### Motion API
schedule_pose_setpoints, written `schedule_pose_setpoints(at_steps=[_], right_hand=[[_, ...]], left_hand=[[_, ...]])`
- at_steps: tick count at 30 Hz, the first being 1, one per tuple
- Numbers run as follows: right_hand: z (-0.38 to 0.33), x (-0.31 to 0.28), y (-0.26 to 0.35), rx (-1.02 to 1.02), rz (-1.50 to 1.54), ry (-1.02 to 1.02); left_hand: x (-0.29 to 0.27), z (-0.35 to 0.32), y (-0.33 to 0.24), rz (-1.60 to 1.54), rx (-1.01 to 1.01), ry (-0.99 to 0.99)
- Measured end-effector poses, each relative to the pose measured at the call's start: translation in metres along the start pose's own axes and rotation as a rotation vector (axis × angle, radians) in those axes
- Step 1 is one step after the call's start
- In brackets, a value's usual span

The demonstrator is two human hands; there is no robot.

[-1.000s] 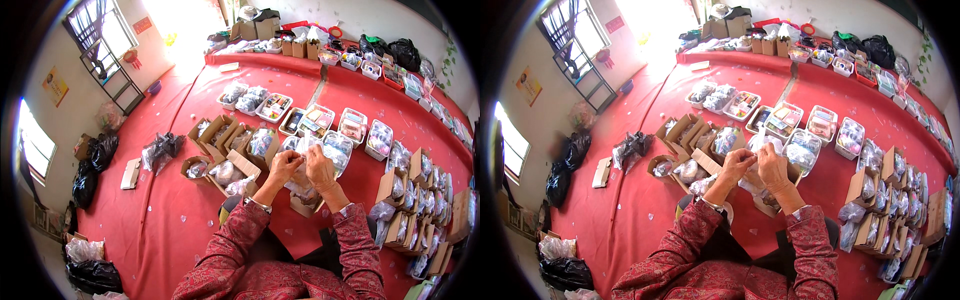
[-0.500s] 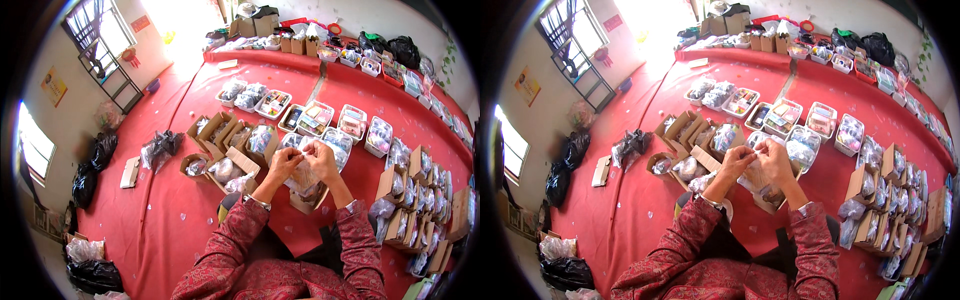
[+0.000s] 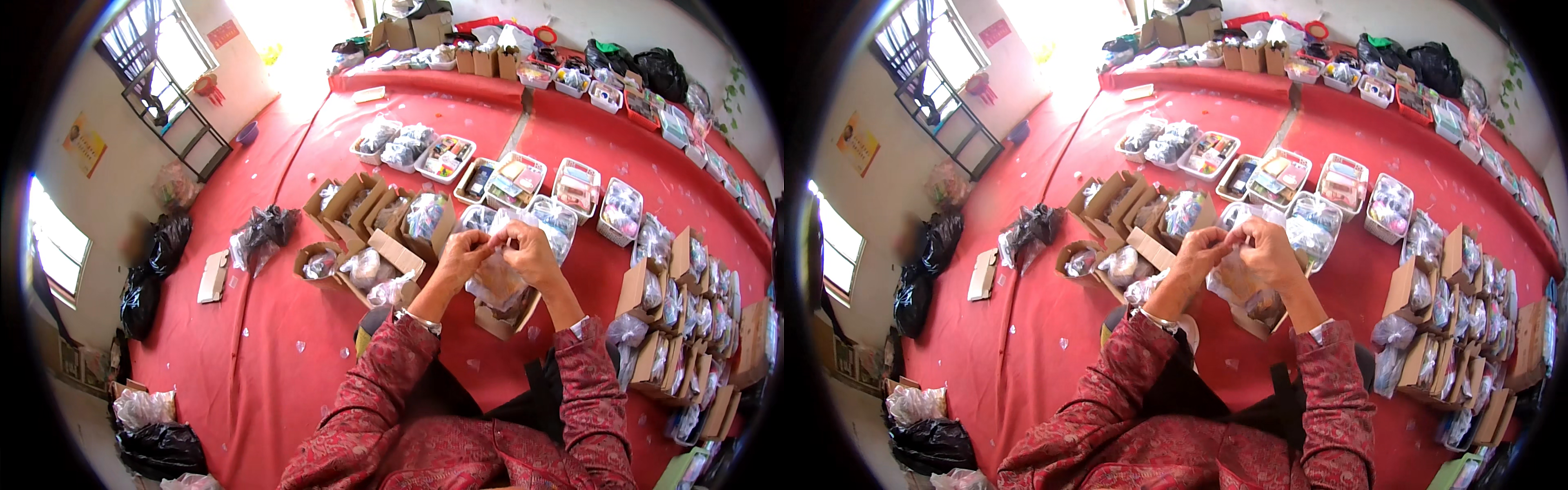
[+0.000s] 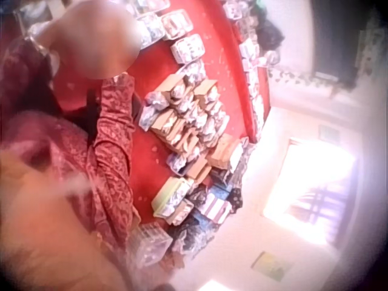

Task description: The person sits on the floor and packs small items from plastic bags into cardboard boxes. They open bags, remove contents, and place them into boxes arranged on the floor.

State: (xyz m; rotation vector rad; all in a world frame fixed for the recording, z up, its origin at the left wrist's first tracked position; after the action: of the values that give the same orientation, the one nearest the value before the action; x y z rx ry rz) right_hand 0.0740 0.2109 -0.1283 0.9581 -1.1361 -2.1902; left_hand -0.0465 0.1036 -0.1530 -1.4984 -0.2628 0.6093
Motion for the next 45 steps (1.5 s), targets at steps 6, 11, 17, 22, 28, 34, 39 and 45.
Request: schedule_pose_setpoints(at_steps=[6,11,17,22,28,34,39,45], right_hand=[[-0.003,0.003,0.0,-0.175,-0.254,-0.049],[-0.004,0.002,0.009,-0.149,-0.117,-0.139],[-0.003,0.003,0.0,-0.001,0.004,-0.258],[-0.003,0.011,-0.016,0.31,0.317,-0.256],[0.001,0.007,-0.01,0.315,0.595,-0.236],[0.002,-0.009,0.005,0.276,0.625,-0.147],[0.004,-0.022,0.006,0.176,0.609,-0.123],[0.006,-0.036,0.013,0.052,0.538,-0.146]], left_hand=[[0.005,0.005,0.023,-0.274,-0.008,-0.018],[0.001,0.004,0.018,-0.392,-0.059,-0.06],[-0.015,0.001,-0.002,-0.293,-0.095,-0.246],[-0.026,0.005,0.0,0.026,0.019,-0.432],[-0.02,0.004,0.008,-0.232,-0.127,-0.237],[-0.001,0.005,0.024,-0.705,-0.243,-0.026],[0.018,-0.001,0.029,-1.405,-0.476,0.398],[0.016,0.0,0.031,-1.41,-0.462,0.331]])
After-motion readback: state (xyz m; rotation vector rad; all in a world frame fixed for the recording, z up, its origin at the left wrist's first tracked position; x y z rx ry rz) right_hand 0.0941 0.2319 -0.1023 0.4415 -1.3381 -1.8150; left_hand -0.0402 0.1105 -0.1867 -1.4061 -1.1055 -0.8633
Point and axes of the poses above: each hand's wrist, its own z-axis towards the middle knuckle, its own x-axis out of the palm, y = z × x, the point moved 1 cm from there along z, towards the middle knuckle, and after that the axes turned 3 degrees about -y, right-handed, at the moved point
